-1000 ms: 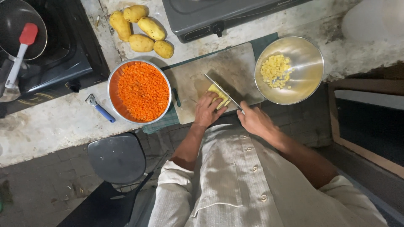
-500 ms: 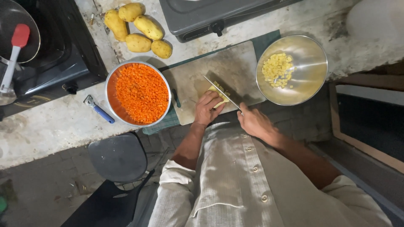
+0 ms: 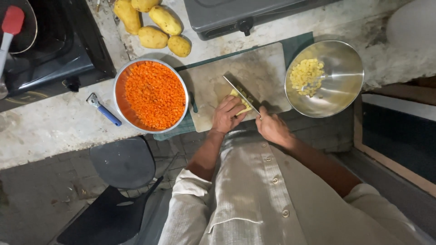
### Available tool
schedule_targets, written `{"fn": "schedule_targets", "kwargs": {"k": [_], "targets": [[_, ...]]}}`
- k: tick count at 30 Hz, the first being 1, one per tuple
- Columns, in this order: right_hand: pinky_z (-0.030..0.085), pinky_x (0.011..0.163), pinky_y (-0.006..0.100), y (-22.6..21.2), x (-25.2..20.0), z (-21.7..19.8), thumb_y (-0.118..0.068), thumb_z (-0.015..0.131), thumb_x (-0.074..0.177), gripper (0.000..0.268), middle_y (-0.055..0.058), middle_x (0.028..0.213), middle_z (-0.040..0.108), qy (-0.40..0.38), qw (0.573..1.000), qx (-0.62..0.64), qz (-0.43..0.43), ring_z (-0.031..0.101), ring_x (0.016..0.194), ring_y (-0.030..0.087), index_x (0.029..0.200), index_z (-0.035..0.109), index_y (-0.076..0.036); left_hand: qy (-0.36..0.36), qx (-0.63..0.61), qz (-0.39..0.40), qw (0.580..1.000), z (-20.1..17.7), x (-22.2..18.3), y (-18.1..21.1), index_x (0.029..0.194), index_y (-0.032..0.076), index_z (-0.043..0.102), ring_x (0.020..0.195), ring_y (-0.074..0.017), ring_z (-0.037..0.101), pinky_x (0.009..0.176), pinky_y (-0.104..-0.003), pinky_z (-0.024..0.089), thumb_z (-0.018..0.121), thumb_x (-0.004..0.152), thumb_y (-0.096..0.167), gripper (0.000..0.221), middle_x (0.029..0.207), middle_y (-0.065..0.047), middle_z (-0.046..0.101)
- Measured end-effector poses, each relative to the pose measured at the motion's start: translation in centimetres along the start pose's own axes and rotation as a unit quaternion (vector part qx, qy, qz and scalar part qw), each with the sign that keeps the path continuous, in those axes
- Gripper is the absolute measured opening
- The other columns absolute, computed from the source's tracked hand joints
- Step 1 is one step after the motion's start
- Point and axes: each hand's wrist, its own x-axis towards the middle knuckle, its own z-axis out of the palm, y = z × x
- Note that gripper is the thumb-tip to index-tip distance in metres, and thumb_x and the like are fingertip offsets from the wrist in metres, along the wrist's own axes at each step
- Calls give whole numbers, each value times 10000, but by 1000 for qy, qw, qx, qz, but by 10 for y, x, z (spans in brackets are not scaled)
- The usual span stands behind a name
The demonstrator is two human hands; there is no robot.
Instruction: Dicing potatoes on a cutting board using a kitchen knife in a kitchen setting.
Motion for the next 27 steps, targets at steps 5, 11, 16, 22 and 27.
{"fn": "schedule_targets", "kwargs": {"k": [5, 11, 16, 22, 27], "targets": [[568, 485, 500, -17, 8, -14, -287, 442, 975, 248, 232, 674, 672, -4, 1000, 15, -13, 713, 636, 402, 1135, 493, -105, -7, 30, 6, 999, -1, -10, 2, 841, 153, 725, 897, -309, 666, 921, -447, 549, 795, 762, 158, 106, 941, -67, 683], [564, 525, 567, -9, 19, -18, -305, 451, 972, 303, 272, 746, 681, -33, 997, 71, -1, 705, 689, 454, 1194, 487, -101, -9, 48, 14, 999, -1, -10, 4, 867, 156, 720, 938, -315, 660, 928, -453, 551, 816, 725, 166, 172, 984, -64, 664], [564, 513, 529, -16, 15, -36, -309, 438, 983, 314, 255, 765, 689, -68, 995, 78, -7, 712, 683, 423, 1202, 486, -89, 7, 34, -4, 999, -3, -12, 9, 849, 134, 720, 949, -336, 659, 898, -456, 555, 823, 735, 162, 157, 1010, -71, 665], [566, 504, 492, -17, 17, -39, -308, 428, 997, 358, 250, 773, 694, -87, 993, 81, 5, 713, 661, 403, 1243, 484, -53, 24, 52, -23, 998, 0, -16, 13, 770, 124, 690, 945, -335, 658, 877, -453, 557, 811, 765, 144, 123, 987, -70, 655], [570, 610, 533, -26, 11, -57, -313, 417, 985, 361, 259, 826, 698, -105, 989, 107, 17, 715, 766, 431, 1217, 489, -46, 15, 72, -28, 997, 3, -22, 8, 776, 162, 698, 983, -302, 663, 908, -413, 550, 806, 774, 183, 110, 1008, -35, 661]]}}
